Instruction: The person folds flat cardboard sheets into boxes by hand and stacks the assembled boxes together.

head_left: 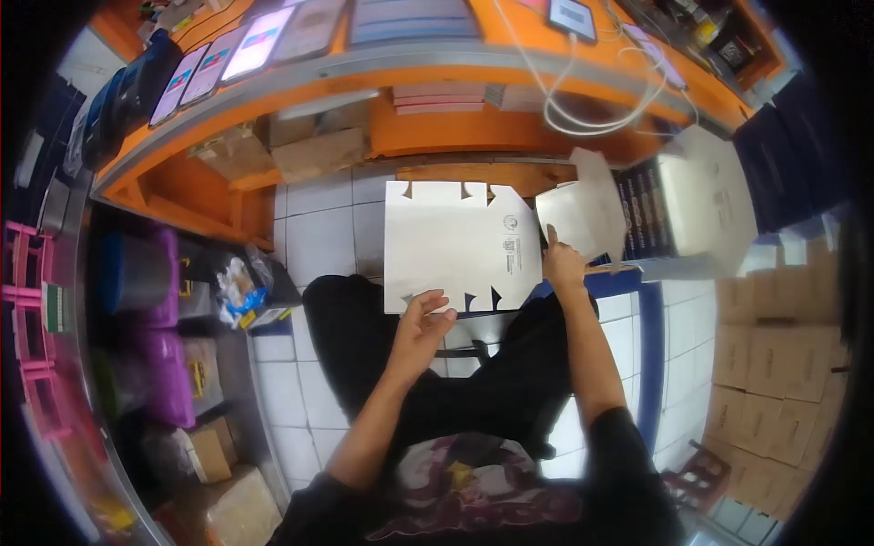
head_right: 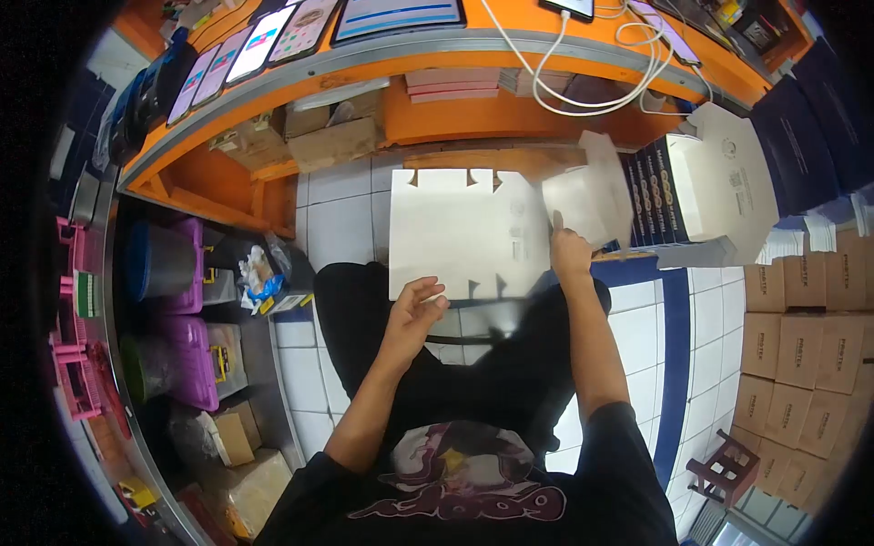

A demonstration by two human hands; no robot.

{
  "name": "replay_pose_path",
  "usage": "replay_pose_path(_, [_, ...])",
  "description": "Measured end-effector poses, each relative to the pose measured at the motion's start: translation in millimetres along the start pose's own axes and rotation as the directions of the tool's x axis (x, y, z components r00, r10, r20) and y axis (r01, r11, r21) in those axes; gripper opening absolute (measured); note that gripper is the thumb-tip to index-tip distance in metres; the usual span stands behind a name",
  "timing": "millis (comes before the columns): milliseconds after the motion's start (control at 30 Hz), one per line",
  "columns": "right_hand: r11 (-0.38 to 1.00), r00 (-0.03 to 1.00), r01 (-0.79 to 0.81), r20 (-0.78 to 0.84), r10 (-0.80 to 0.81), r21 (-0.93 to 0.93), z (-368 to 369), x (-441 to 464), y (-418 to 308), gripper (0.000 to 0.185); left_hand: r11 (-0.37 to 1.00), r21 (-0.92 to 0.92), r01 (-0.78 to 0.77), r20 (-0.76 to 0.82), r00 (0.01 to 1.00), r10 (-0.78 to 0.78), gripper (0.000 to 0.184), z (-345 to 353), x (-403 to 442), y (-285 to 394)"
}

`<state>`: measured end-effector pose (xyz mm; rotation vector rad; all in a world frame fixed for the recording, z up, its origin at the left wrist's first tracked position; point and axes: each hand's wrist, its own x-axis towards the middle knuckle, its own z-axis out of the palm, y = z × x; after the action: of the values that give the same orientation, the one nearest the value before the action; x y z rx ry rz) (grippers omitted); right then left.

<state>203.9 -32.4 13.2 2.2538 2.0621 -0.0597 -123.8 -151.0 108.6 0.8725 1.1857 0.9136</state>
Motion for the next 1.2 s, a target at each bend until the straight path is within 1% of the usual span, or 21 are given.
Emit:
replay_pose_path(200, [0.994, 0.999, -0.023, -0.039, 0.028, 0.108, 6.4, 13.5, -24.5, 0.069, 0.998, -0.054, 0.045, -0.141, 0.989, -0.052, 0.033, -32.5, -3.4, -8.0])
replay_pose_path(233, [0.976, 0.988, -0.136, 0.097, 0.12, 0.171, -7.6, 10.7, -33.3, 0.073, 0.997, -0.028, 0.072, -0.15, 0.986, -0.075, 0.035, -38.4, -0.8, -11.3])
replay_pose_path(267, [0.976, 0.988, -0.133, 0.103, 0.116, 0.172, -17.4, 2.9, -45.0, 0.073, 0.995, -0.003, 0.098, -0.159, 0.982, -0.098, 0.036, -44.2, 2.7, -15.1])
replay_pose_path(300, [0.993, 0.988, 0.031, -0.152, -0.013, 0.112, -23.6, -9.5, -55.9, 0.074, 0.995, -0.004, 0.102, -0.163, 0.981, -0.101, 0.036, -50.7, 7.6, -19.0])
replay_pose_path(333, [0.984, 0.908, 0.177, -0.387, -0.158, 0.014, -30.0, -22.9, -68.6, 0.076, 0.953, 0.294, 0.068, -0.255, 0.967, 0.01, 0.039, -57.0, 13.3, -25.2])
replay_pose_path(367, [0.918, 0.908, 0.381, -0.234, -0.348, 0.115, -39.7, -38.6, -86.3, 0.078, 0.822, 0.566, 0.065, -0.306, 0.942, 0.136, 0.042, -61.0, 18.7, -34.1])
replay_pose_path(400, [0.805, 0.84, 0.54, -0.098, -0.534, 0.244, -46.2, -55.7, -106.0, 0.08, 0.823, 0.563, 0.072, -0.309, 0.942, 0.129, 0.042, -64.3, 27.8, -50.6])
replay_pose_path(467, [0.713, 0.755, 0.633, -0.036, -0.655, 0.303, -45.8, -86.3, -141.0, 0.085, 0.537, 0.838, 0.091, -0.352, 0.844, 0.406, 0.049, -70.3, 48.7, -79.1])
replay_pose_path(500, [0.716, 0.759, 0.629, -0.039, -0.65, 0.304, -35.8, -85.7, -144.1, 0.085, 0.533, 0.841, 0.087, -0.346, 0.845, 0.408, 0.049, -69.0, 55.3, -74.0])
replay_pose_path(567, [0.743, 0.758, 0.606, 0.077, -0.648, 0.283, -12.5, -84.6, -155.6, 0.082, 0.575, 0.784, 0.234, -0.341, 0.936, 0.084, 0.052, -66.2, 62.7, -65.5])
replay_pose_path(667, [0.742, 0.762, 0.578, 0.101, -0.64, 0.339, -6.8, -69.7, -152.0, 0.069, 0.551, 0.778, 0.302, -0.367, 0.93, 0.007, 0.047, -63.0, 63.3, -55.7])
replay_pose_path(733, [0.74, 0.772, 0.574, 0.067, -0.632, 0.351, -15.2, -64.3, -144.7, 0.057, 0.556, 0.805, 0.205, -0.311, 0.945, 0.102, 0.042, -61.3, 57.6, -51.0])
replay_pose_path(800, [0.693, 0.704, 0.561, 0.181, -0.687, 0.452, -23.3, -58.2, -138.3, 0.05, 0.556, 0.825, 0.097, -0.245, 0.949, 0.199, 0.038, -57.2, 54.5, -49.3])
replay_pose_path(867, [0.728, 0.75, 0.493, 0.192, -0.634, 0.476, -32.0, -55.0, -134.7, 0.04, 0.706, 0.698, 0.122, -0.413, 0.874, 0.257, 0.03, -52.3, 52.1, -45.2])
replay_pose_path(933, [0.752, 0.797, 0.385, 0.218, -0.564, 0.536, -40.3, -54.7, -134.2, 0.027, 0.799, 0.591, 0.106, -0.419, 0.887, 0.192, 0.024, -56.2, 49.4, -34.9])
replay_pose_path(967, [0.749, 0.798, 0.385, 0.214, -0.564, 0.539, -38.1, -53.8, -130.2, 0.027, 0.96, 0.269, 0.077, -0.42, 0.907, 0.045, 0.024, -58.9, 47.3, -24.6])
replay_pose_path(1000, [0.649, 0.865, 0.312, 0.075, -0.497, 0.694, -33.5, -53.4, -123.5, 0.025, 0.994, -0.088, 0.063, -0.371, 0.924, -0.092, 0.024, -63.8, 45.9, -18.8])
replay_pose_path(1033, [0.503, 0.917, 0.254, -0.04, -0.398, 0.826, -27.7, -54.6, -119.1, 0.024, 0.989, 0.025, -0.142, -0.344, 0.928, 0.142, 0.026, -73.8, 51.6, -32.9])
replay_pose_path(1067, [0.376, 0.934, 0.079, 0.063, -0.352, 0.923, -41.8, -56.5, -115.9, 0.022, 0.99, 0.037, -0.136, -0.359, 0.923, 0.14, 0.026, -76.7, 48.7, -29.2])
replay_pose_path(1133, [0.271, 0.944, 0.033, 0.06, -0.326, 0.962, -44.0, -54.3, -111.2, 0.022, 0.815, 0.464, -0.346, -0.141, 0.88, 0.454, 0.026, -74.1, 47.6, -12.4])
replay_pose_path(1200, [0.238, 0.942, -0.023, 0.1, -0.319, 0.971, -55.5, -50.7, -110.9, 0.019, 0.856, 0.443, -0.267, -0.157, 0.917, 0.367, 0.023, -71.4, 48.6, -2.4])
